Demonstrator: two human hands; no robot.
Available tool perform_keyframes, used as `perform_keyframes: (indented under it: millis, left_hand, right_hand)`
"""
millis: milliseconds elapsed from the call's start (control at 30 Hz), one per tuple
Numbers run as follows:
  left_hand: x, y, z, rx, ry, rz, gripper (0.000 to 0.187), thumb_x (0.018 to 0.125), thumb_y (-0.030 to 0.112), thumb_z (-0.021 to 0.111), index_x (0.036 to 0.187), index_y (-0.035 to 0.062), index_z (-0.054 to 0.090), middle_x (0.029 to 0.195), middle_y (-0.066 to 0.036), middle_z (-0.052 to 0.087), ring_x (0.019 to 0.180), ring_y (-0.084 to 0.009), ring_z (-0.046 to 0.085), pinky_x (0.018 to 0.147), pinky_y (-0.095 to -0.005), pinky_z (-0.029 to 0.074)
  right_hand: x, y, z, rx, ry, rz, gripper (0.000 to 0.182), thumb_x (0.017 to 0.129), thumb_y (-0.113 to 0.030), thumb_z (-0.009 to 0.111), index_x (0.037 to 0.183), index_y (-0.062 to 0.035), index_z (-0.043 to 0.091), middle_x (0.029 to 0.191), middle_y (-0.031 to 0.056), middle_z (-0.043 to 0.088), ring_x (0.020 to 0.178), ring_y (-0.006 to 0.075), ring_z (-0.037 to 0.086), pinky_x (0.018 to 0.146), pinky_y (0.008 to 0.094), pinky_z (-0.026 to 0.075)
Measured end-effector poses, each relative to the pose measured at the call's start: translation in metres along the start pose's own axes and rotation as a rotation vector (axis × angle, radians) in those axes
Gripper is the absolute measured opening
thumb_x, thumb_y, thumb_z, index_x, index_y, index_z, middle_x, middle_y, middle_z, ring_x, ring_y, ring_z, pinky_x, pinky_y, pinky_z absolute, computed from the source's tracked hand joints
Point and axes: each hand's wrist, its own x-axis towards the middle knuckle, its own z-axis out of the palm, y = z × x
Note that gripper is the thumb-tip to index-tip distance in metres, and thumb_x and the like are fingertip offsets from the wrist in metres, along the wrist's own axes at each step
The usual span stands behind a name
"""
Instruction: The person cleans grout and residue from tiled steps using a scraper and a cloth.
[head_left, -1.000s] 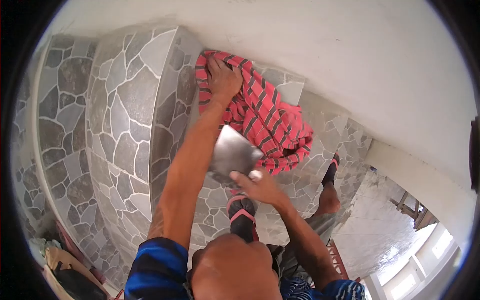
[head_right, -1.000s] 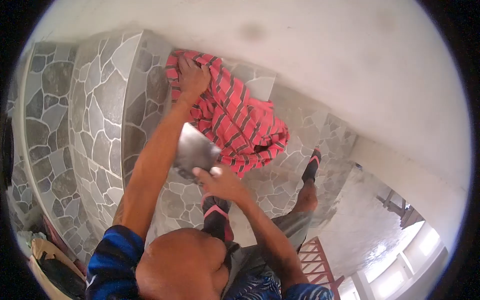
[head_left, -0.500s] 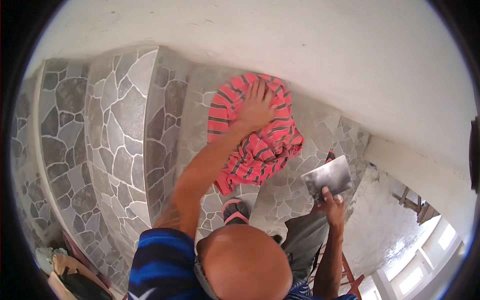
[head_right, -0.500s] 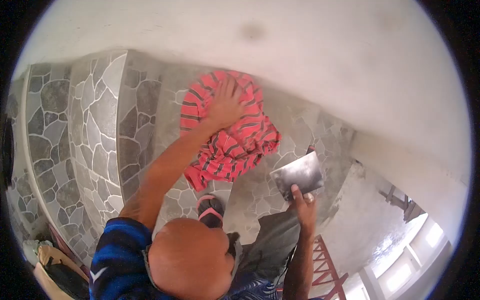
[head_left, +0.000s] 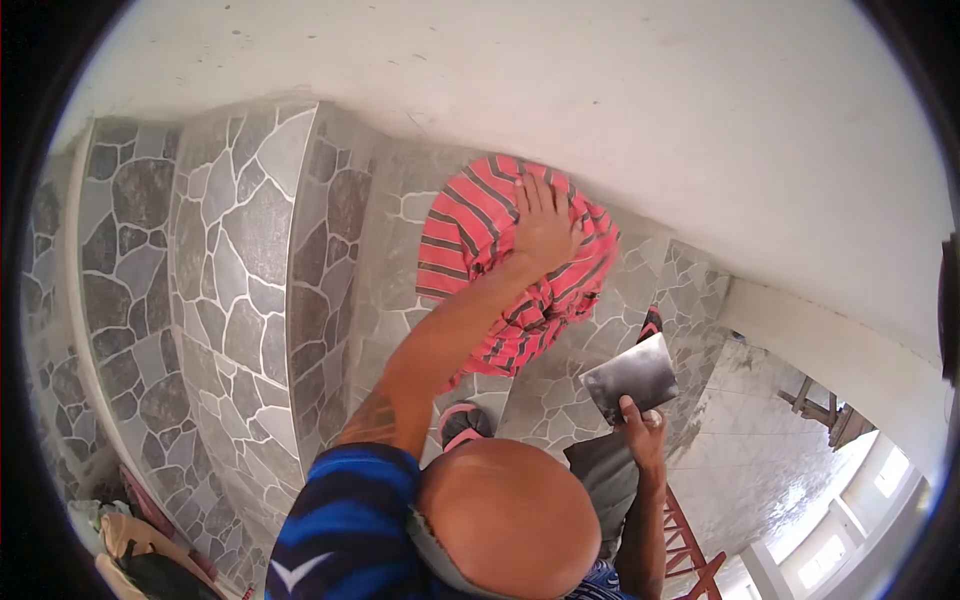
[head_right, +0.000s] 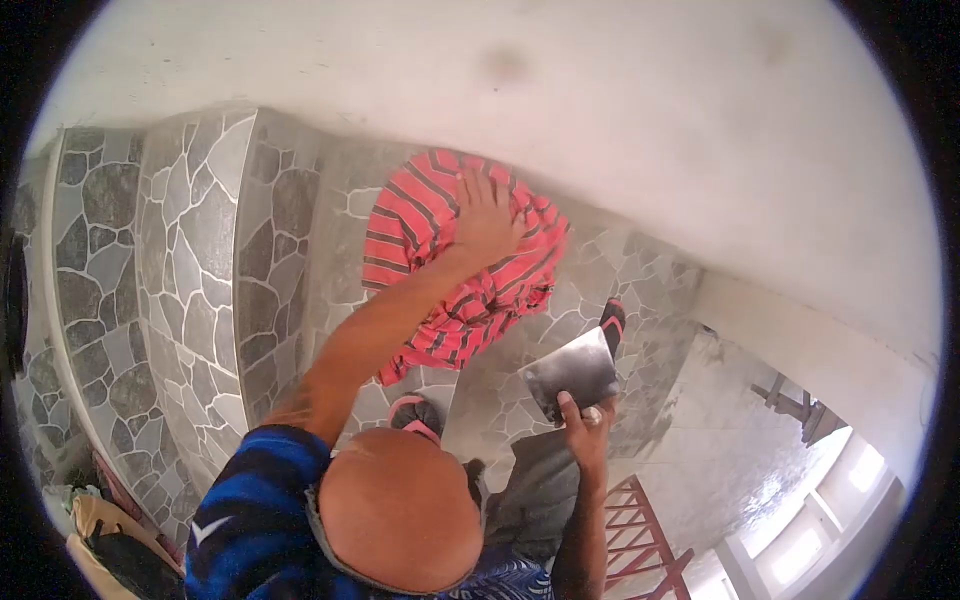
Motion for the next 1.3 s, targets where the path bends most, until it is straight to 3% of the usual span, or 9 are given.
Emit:
perform_keyframes:
  millis: [167,233,333,533,633,733,933,1000,1300]
  left_hand:
    - [-0.031,-0.142,-0.021,-0.105,-0.337,-0.053,0.042,0.091,0.034,0.054,0.117,-0.0001,0.059,0.122,-0.029,0.055,0.117,-0.0442,0.049,0.098,-0.0543,0.04]
    - [-0.027,-0.17,-0.007,0.004,0.288,-0.44,0.046,0.092,0.037,0.052,0.119,-0.0008,0.059,0.123,-0.028,0.054,0.119,-0.0464,0.048,0.102,-0.0586,0.036]
    - [0.016,-0.132,0.027,0.315,0.24,-0.584,0.052,0.092,0.04,0.049,0.119,-0.0036,0.058,0.122,-0.028,0.054,0.12,-0.0495,0.046,0.107,-0.0637,0.028]
    - [-0.007,0.015,0.001,-0.079,0.039,0.273,0.051,0.091,0.037,0.05,0.123,-0.0027,0.056,0.122,-0.022,0.058,0.117,-0.0445,0.051,0.105,-0.0613,0.034]
    - [-0.015,-0.002,0.012,-0.618,-0.019,0.224,0.045,0.088,0.031,0.055,0.123,0.0025,0.058,0.117,-0.017,0.06,0.109,-0.0379,0.057,0.099,-0.0507,0.043]
    - [-0.029,-0.08,0.009,-0.173,-0.031,0.093,0.038,0.082,0.026,0.063,0.112,0.0042,0.059,0.112,-0.016,0.06,0.1,-0.0335,0.061,0.08,-0.0493,0.051]
    - [-0.023,-0.147,0.009,0.33,0.179,-0.616,0.057,0.094,0.039,0.048,0.128,-0.0076,0.054,0.136,-0.03,0.05,0.129,-0.0521,0.041,0.107,-0.0647,0.029]
    - [0.024,-0.104,-0.018,0.029,-0.507,-0.431,0.062,0.096,0.04,0.044,0.129,-0.0125,0.05,0.139,-0.036,0.044,0.136,-0.0571,0.029,0.109,-0.0686,0.02]
    - [-0.01,-0.055,0.011,-0.018,-0.053,0.204,0.05,0.096,0.033,0.046,0.132,0.0,0.052,0.133,-0.023,0.053,0.128,-0.0425,0.044,0.109,-0.0561,0.031]
  right_hand:
    - [0.004,0.007,-0.014,-0.068,0.049,-0.088,0.047,0.091,-0.041,0.067,0.07,0.0021,0.067,0.065,0.0036,0.062,0.063,0.0122,0.057,0.061,0.0304,0.045]
    - [0.0,-0.004,-0.016,-0.112,0.027,-0.047,0.044,0.092,-0.039,0.066,0.075,0.0014,0.068,0.065,0.0029,0.062,0.063,0.0125,0.055,0.064,0.0316,0.045]
    - [-0.006,-0.006,-0.009,0.001,-0.027,-0.01,0.041,0.093,-0.037,0.065,0.079,0.001,0.067,0.068,0.0019,0.062,0.063,0.0125,0.054,0.063,0.0318,0.044]
    - [-0.006,0.04,-0.004,-0.057,0.08,-0.149,0.04,0.093,-0.037,0.065,0.08,0.0005,0.064,0.073,0.0012,0.061,0.066,0.0118,0.055,0.063,0.0303,0.045]
    - [-0.015,0.001,-0.017,-0.09,0.039,0.014,0.038,0.092,-0.035,0.067,0.096,0.0022,0.064,0.082,0.0047,0.064,0.077,0.0147,0.058,0.073,0.0312,0.047]
    - [-0.012,-0.014,-0.027,-0.148,-0.033,0.148,0.04,0.092,-0.037,0.068,0.097,0.0023,0.067,0.083,0.0055,0.066,0.081,0.0137,0.061,0.075,0.0314,0.049]
    - [-0.012,0.021,-0.01,-0.031,0.052,0.003,0.043,0.093,-0.037,0.065,0.071,-0.0001,0.062,0.066,-0.0002,0.057,0.063,0.0119,0.05,0.059,0.0316,0.04]
    - [-0.013,0.024,-0.008,-0.057,0.061,-0.048,0.043,0.093,-0.037,0.065,0.072,0.0004,0.062,0.065,0.0,0.057,0.063,0.0119,0.05,0.059,0.0318,0.04]
    - [-0.026,-0.04,-0.001,-0.08,0.015,0.017,0.043,0.092,-0.037,0.066,0.073,0.0011,0.062,0.068,0.0022,0.058,0.066,0.012,0.05,0.061,0.0301,0.041]
